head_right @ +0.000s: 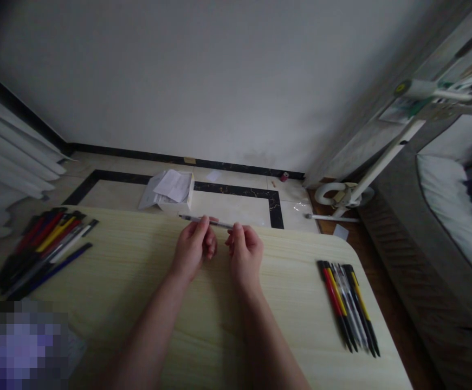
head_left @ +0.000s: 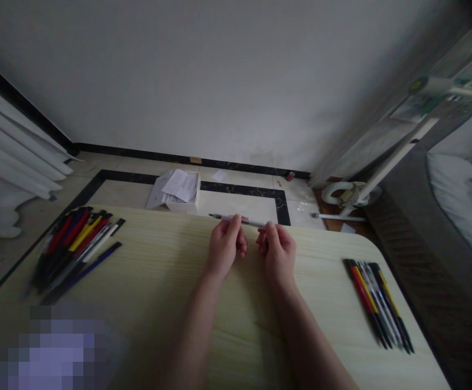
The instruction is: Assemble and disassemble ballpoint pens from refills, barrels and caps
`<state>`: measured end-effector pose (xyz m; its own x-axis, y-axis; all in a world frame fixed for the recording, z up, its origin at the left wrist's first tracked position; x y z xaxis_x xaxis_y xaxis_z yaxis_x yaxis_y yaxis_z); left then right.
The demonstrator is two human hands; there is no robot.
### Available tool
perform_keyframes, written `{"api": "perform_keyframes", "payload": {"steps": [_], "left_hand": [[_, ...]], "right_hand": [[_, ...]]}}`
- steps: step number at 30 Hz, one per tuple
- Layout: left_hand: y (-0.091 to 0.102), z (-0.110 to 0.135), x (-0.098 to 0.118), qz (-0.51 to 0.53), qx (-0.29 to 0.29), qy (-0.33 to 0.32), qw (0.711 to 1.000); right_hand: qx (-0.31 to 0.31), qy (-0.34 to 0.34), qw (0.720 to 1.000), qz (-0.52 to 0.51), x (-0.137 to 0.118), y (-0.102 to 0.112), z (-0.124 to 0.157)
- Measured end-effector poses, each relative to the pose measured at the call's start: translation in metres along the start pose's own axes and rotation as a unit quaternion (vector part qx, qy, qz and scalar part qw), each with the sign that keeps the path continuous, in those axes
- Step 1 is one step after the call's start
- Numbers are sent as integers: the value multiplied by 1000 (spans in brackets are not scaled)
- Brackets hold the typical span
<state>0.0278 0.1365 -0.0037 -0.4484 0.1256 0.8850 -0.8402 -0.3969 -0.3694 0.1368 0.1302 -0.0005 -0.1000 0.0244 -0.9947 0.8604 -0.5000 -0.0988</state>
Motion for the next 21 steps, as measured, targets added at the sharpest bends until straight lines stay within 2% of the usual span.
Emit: {"api": "perform_keyframes", "payload": {"steps": [7, 21], "left_hand": [[0, -3, -2, 50, 22, 31, 998], [1, -4, -3, 74, 33, 27, 996]], "right_hand": [[-10, 21, 999, 23, -2, 0, 1], [-37, 11, 999, 8, -3, -3, 3]]}}
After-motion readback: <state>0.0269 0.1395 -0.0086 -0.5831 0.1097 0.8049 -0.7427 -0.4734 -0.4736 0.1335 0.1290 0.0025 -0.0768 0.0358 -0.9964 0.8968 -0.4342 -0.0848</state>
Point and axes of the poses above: each hand's wrist, its own z-axis away from the middle knuckle, its own y-axis out of the back of the hand, x = y × z, the point moved 3 cm from there along -z, towards the middle knuckle, and after that the axes turned 15 degrees about x, right-handed, at the moved point
